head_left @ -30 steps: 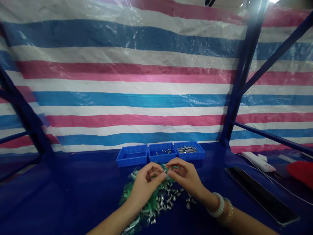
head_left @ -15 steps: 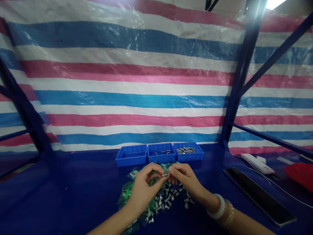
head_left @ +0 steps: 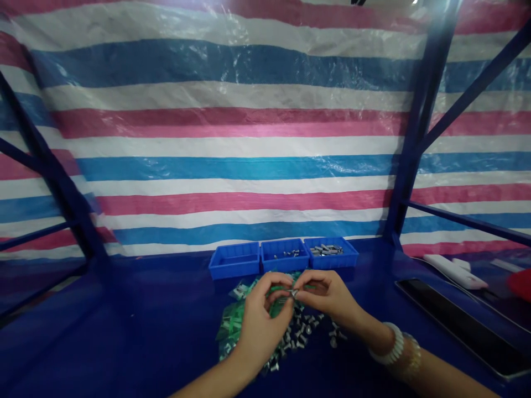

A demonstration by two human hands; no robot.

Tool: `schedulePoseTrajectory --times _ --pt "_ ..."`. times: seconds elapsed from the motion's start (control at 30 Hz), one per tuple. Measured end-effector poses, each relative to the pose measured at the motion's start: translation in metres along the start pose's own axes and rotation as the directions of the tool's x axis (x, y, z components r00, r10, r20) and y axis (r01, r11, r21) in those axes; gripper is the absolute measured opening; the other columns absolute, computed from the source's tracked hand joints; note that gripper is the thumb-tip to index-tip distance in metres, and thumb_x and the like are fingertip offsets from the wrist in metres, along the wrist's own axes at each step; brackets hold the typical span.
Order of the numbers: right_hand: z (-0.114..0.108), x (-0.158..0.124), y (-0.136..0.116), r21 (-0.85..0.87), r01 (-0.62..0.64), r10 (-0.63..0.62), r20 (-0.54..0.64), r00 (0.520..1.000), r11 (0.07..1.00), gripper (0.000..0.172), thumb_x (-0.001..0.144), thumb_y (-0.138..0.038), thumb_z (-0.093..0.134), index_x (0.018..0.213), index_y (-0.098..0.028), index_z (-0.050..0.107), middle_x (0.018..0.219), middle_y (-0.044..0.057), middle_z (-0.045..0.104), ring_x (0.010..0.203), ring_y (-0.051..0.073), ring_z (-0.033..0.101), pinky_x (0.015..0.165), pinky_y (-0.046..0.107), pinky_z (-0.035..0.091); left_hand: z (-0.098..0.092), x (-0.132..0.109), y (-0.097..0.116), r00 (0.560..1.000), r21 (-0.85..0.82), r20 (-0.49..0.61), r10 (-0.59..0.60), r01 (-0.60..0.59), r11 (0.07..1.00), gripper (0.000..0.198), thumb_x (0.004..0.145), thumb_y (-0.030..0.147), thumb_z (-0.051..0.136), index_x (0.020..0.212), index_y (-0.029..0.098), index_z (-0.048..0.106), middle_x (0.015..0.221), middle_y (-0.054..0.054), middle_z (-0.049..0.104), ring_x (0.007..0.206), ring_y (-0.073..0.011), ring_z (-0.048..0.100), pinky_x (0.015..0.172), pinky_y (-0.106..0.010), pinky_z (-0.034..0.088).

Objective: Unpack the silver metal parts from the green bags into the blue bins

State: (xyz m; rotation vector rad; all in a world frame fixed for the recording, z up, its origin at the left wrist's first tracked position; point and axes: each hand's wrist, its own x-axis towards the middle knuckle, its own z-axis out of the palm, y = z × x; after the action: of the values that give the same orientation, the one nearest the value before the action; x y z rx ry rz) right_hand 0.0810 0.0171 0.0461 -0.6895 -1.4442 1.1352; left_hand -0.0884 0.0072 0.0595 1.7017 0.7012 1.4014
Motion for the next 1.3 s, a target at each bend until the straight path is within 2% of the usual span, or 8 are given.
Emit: schedulePoseTrajectory --times 0.2,0.37,0.63,0.73,0.87,1.1,1.2,1.3 --pt "-0.008 0.001 0.001 -0.002 0.171 -0.171 0.012 0.985 0.985 0.01 0.074 -0.017 0.078 0.082 -0.022 0.073 0.082 0.0 0.063 0.077 0.012 0.06 0.068 0.022 0.05 0.002 0.001 -0.001 0.971 -0.207 0.048 -0.236 0.241 0.948 0.01 0.077 0.022 0.07 0.083 0.017 0.064 0.076 -0.001 0.065 0.072 -0.0129 0.062 0.067 -0.021 0.048" --pt "-0.008 0.0 0.001 -0.093 0.234 -0.231 0.041 0.972 0.968 0.008 0.078 -0.017 0.075 0.084 -0.022 0.073 0.082 0.002 0.062 0.076 0.014 0.059 0.068 0.025 0.049 0.002 0.003 -0.003 0.955 -0.279 0.051 -0.292 0.294 0.914 0.016 0.075 0.028 0.076 0.077 0.015 0.066 0.068 0.0 0.066 0.067 -0.0117 0.061 0.066 -0.021 0.046" --pt "-0.003 -0.003 -0.008 -0.238 0.311 -0.306 0.059 0.95 0.92 0.01 0.078 -0.016 0.074 0.086 -0.022 0.074 0.083 0.003 0.061 0.073 0.014 0.059 0.066 0.027 0.049 0.004 0.001 -0.004 0.898 -0.438 0.123 -0.422 0.431 0.789 0.018 0.07 0.026 0.08 0.081 0.015 0.07 0.073 -0.002 0.071 0.069 -0.0123 0.063 0.071 -0.022 0.048" --pt "-0.003 -0.003 -0.009 -0.227 0.262 -0.268 0.007 0.963 0.938 0.005 0.078 -0.019 0.074 0.082 -0.021 0.072 0.08 0.003 0.065 0.072 0.015 0.061 0.066 0.028 0.05 0.003 0.002 -0.002 0.902 -0.459 0.104 -0.418 0.417 0.785 0.016 0.067 0.021 0.08 0.079 0.015 0.072 0.071 -0.001 0.07 0.068 -0.0116 0.062 0.07 -0.022 0.048" --pt "-0.004 0.001 -0.004 -0.106 0.102 -0.112 -0.088 0.99 0.989 0.014 0.072 -0.028 0.078 0.08 -0.02 0.069 0.076 0.003 0.069 0.072 0.017 0.065 0.067 0.03 0.054 0.002 0.004 0.0 0.923 -0.412 0.06 -0.38 0.37 0.833 0.012 0.069 0.017 0.076 0.082 0.015 0.076 0.077 -0.004 0.073 0.076 -0.0138 0.065 0.078 -0.024 0.049" --pt "-0.001 0.002 0.006 0.175 -0.092 0.108 -0.085 0.991 0.98 0.025 0.067 -0.031 0.083 0.082 -0.018 0.069 0.067 -0.002 0.066 0.06 0.01 0.061 0.061 0.023 0.05 0.001 0.005 -0.002 0.958 -0.378 0.062 -0.279 0.282 0.882 0.02 0.072 0.012 0.07 0.092 0.017 0.071 0.088 -0.006 0.076 0.086 -0.0185 0.069 0.084 -0.03 0.051" --pt "-0.006 0.004 0.007 0.058 -0.062 0.069 -0.116 0.991 0.996 0.029 0.069 -0.04 0.079 0.083 -0.017 0.068 0.068 -0.001 0.066 0.061 0.012 0.062 0.062 0.026 0.051 -0.001 0.006 -0.002 0.961 -0.37 0.047 -0.272 0.269 0.889 0.023 0.072 0.011 0.068 0.094 0.017 0.07 0.092 -0.007 0.077 0.089 -0.0194 0.07 0.084 -0.03 0.052" --pt "-0.019 0.023 0.004 -0.115 -0.006 -0.015 -0.179 0.984 0.993 0.029 0.069 -0.041 0.077 0.082 -0.017 0.067 0.075 0.003 0.069 0.068 0.015 0.065 0.067 0.029 0.053 -0.005 0.009 -0.005 0.965 -0.343 -0.009 -0.262 0.243 0.907 0.021 0.072 0.01 0.066 0.092 0.016 0.069 0.093 -0.007 0.077 0.087 -0.0185 0.07 0.083 -0.03 0.053"
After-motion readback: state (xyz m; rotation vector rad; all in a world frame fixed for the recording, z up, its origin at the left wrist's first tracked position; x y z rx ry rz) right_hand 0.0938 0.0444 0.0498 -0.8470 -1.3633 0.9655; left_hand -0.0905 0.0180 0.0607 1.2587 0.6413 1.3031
